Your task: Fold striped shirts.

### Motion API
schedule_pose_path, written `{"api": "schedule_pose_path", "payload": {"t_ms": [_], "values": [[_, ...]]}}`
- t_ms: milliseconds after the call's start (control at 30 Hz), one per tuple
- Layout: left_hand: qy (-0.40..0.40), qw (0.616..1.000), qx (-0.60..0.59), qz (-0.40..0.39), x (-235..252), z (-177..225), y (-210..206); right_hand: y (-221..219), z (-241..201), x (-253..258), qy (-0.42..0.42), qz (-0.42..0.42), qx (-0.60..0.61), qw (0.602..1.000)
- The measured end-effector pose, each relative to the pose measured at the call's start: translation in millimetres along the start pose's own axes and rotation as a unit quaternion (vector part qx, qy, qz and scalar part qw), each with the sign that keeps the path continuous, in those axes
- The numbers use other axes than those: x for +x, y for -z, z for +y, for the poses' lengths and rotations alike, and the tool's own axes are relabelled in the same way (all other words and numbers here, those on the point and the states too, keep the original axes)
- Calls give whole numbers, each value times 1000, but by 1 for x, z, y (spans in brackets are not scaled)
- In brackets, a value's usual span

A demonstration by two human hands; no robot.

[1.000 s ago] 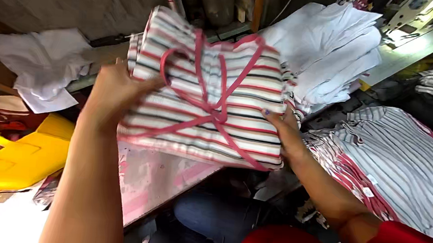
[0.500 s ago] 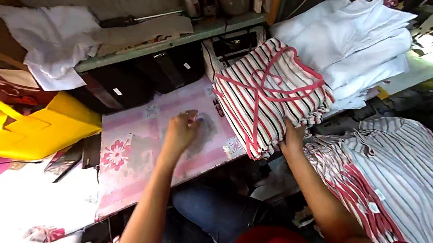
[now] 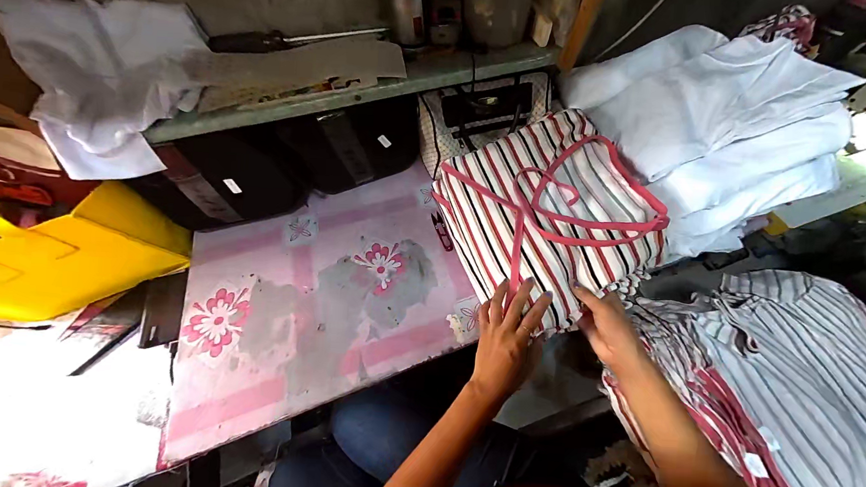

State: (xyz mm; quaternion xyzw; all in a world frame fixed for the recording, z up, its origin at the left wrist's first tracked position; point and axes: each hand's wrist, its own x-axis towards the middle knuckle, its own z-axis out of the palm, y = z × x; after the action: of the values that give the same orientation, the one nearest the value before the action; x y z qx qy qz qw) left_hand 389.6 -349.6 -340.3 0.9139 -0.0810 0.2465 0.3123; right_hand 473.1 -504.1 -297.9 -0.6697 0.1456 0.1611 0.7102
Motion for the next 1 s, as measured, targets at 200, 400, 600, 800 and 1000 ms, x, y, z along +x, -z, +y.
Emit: {"api": "schedule_pose_path", "payload": {"t_ms": [200,400,600,800,1000], "values": [[35,998,-47,10,1,1,-8,48,-110,-33,254,6,-516,818],[9,999,-20,47,-4,3,-12,-52,-175,129,421,-36,-460,781],[-7,996,82,40,-19,7,-29,-121,-96,230,318,-105,-587,737],[-23,997,71,23,-34,2,-25,-103,-99,98,434,-86,-583,681],[69,998,2,2,-92,-4,30,-66,-49,59,404,-103,-609,675]]}}
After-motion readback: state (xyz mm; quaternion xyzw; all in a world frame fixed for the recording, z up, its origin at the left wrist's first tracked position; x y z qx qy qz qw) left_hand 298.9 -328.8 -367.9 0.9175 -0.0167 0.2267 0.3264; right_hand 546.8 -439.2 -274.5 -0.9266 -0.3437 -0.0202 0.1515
